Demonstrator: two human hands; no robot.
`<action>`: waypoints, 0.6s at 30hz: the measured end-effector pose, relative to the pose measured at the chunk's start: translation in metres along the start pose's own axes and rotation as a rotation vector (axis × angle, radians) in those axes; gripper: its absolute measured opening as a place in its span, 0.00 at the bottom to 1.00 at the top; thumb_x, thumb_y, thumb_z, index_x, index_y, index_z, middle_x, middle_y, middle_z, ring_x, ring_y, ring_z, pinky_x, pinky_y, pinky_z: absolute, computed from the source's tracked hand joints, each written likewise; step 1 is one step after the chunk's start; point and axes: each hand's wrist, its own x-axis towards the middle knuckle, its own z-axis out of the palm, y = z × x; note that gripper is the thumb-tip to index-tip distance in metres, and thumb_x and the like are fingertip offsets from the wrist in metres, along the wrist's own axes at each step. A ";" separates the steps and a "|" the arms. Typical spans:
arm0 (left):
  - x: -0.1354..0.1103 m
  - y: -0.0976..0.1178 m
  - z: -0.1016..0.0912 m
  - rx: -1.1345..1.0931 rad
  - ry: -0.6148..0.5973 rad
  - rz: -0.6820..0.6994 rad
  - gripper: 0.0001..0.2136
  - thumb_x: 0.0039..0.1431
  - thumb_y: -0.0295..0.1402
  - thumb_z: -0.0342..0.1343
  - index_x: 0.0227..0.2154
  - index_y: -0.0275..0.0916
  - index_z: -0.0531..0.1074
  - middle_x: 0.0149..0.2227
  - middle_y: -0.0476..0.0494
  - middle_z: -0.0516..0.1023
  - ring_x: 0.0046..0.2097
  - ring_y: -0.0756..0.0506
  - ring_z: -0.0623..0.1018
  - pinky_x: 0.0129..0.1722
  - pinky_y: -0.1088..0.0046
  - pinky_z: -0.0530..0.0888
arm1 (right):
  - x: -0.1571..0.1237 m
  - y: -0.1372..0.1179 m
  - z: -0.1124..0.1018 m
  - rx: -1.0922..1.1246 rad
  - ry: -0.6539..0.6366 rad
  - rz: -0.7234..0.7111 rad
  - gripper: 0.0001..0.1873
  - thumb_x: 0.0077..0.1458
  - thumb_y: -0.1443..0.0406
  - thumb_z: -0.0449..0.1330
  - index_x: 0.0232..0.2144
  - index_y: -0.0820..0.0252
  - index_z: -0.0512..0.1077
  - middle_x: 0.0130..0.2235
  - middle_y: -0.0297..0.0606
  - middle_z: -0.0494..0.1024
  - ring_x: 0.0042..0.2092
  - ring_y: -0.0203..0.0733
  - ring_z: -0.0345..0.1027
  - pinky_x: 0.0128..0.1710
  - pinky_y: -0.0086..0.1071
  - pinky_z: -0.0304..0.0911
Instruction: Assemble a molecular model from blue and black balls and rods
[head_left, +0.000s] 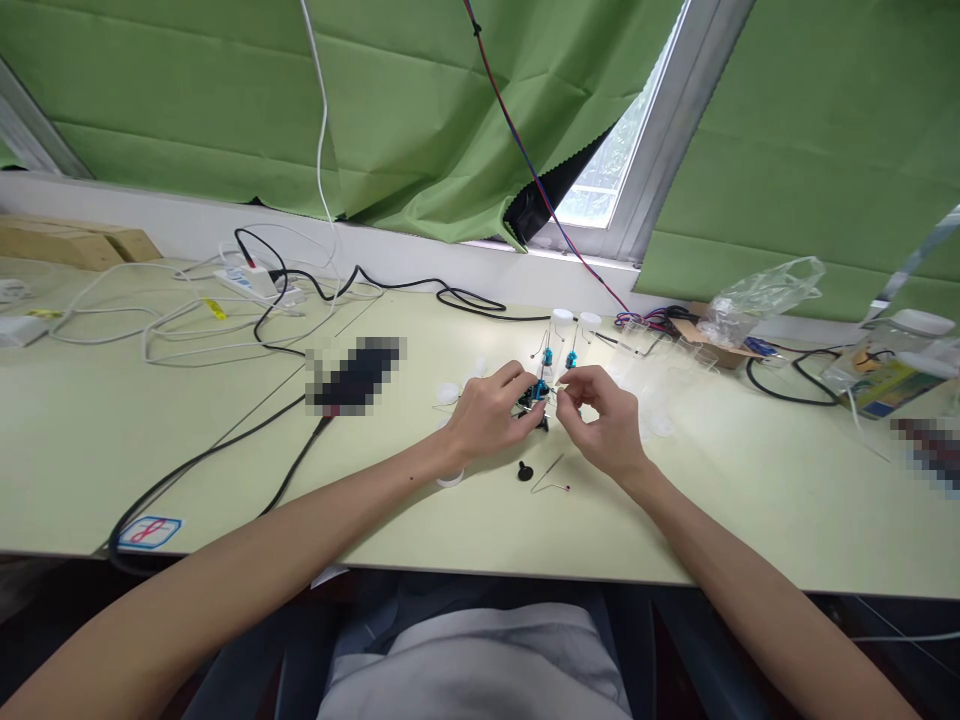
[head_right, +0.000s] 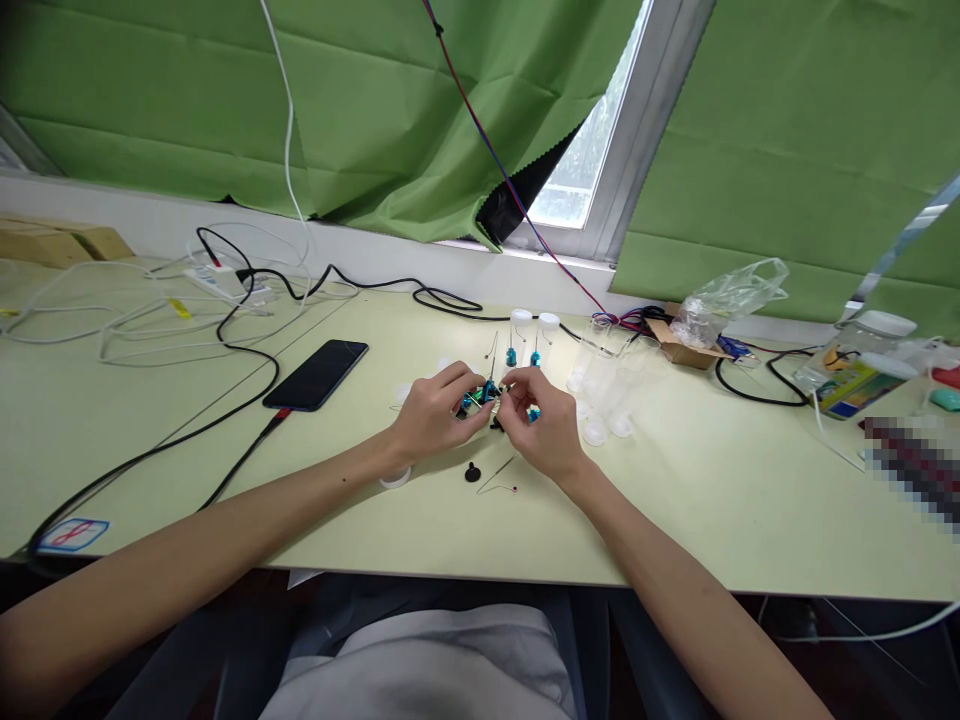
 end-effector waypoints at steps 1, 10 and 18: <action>0.000 0.000 0.000 0.014 -0.003 0.011 0.06 0.61 0.36 0.54 0.34 0.39 0.70 0.30 0.47 0.72 0.25 0.51 0.69 0.20 0.74 0.60 | 0.000 0.000 0.000 0.012 -0.003 0.016 0.06 0.55 0.69 0.58 0.37 0.56 0.68 0.24 0.29 0.69 0.25 0.34 0.64 0.28 0.31 0.68; -0.001 -0.001 0.001 0.093 -0.017 0.074 0.06 0.61 0.35 0.53 0.35 0.38 0.70 0.31 0.47 0.72 0.24 0.51 0.68 0.18 0.74 0.57 | 0.004 -0.005 -0.002 0.120 -0.007 0.177 0.05 0.52 0.70 0.59 0.34 0.57 0.68 0.23 0.27 0.68 0.24 0.33 0.61 0.25 0.29 0.62; -0.001 0.000 0.000 0.127 -0.025 0.107 0.06 0.61 0.35 0.52 0.34 0.38 0.70 0.30 0.46 0.71 0.24 0.51 0.66 0.18 0.74 0.56 | 0.007 -0.004 -0.002 0.184 -0.017 0.257 0.05 0.50 0.70 0.59 0.32 0.58 0.68 0.22 0.26 0.66 0.23 0.32 0.58 0.23 0.27 0.59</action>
